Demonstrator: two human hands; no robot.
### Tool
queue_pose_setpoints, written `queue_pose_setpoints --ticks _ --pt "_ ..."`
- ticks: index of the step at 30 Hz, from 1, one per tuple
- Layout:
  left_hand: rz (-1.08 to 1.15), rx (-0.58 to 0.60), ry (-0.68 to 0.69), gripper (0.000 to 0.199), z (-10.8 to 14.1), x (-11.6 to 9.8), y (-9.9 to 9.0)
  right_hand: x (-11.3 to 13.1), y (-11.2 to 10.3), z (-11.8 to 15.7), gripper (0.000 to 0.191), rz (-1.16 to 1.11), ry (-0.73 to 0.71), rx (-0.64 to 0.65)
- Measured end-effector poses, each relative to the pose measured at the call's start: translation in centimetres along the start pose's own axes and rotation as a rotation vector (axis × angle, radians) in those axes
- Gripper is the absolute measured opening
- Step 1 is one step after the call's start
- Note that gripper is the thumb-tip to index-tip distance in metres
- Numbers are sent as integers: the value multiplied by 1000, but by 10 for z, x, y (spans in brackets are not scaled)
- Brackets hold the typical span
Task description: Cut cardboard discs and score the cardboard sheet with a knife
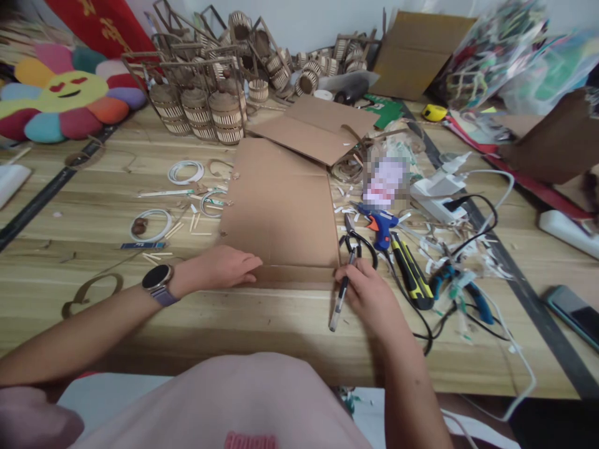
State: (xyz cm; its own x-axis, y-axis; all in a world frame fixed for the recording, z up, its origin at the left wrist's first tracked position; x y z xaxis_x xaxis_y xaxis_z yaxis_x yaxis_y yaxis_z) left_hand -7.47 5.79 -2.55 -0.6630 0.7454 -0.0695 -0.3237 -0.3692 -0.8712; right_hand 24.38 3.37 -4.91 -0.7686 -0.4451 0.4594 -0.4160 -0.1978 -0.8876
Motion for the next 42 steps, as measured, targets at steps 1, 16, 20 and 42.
queue_pose_setpoints --ticks 1,16,20,42 --pt "-15 -10 26 33 0 -1 1 0 0 0 17 5 1 3" --pt "19 100 163 80 -3 -1 -39 -16 3 -5 19 37 -84 3" --pt "68 116 159 86 -15 -3 -43 -17 1 -9 18 44 -95 34" --pt "56 278 184 105 -30 2 -51 -11 -4 -15 23 18 -150 82"
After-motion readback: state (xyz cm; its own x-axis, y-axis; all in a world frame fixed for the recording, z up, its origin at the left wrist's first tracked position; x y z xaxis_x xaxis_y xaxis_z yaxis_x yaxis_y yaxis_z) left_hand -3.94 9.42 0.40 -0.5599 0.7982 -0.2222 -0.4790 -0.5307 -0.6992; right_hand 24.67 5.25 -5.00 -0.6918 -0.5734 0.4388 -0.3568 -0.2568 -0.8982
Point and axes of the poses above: each hand's wrist, its own z-axis away from the middle knuckle, its own y-axis out of the palm, x = y × z, the point moved 2 cm from there along -z, towards the middle knuckle, and after that the axes turned 10 degrees about x, right-handed, at the moved point
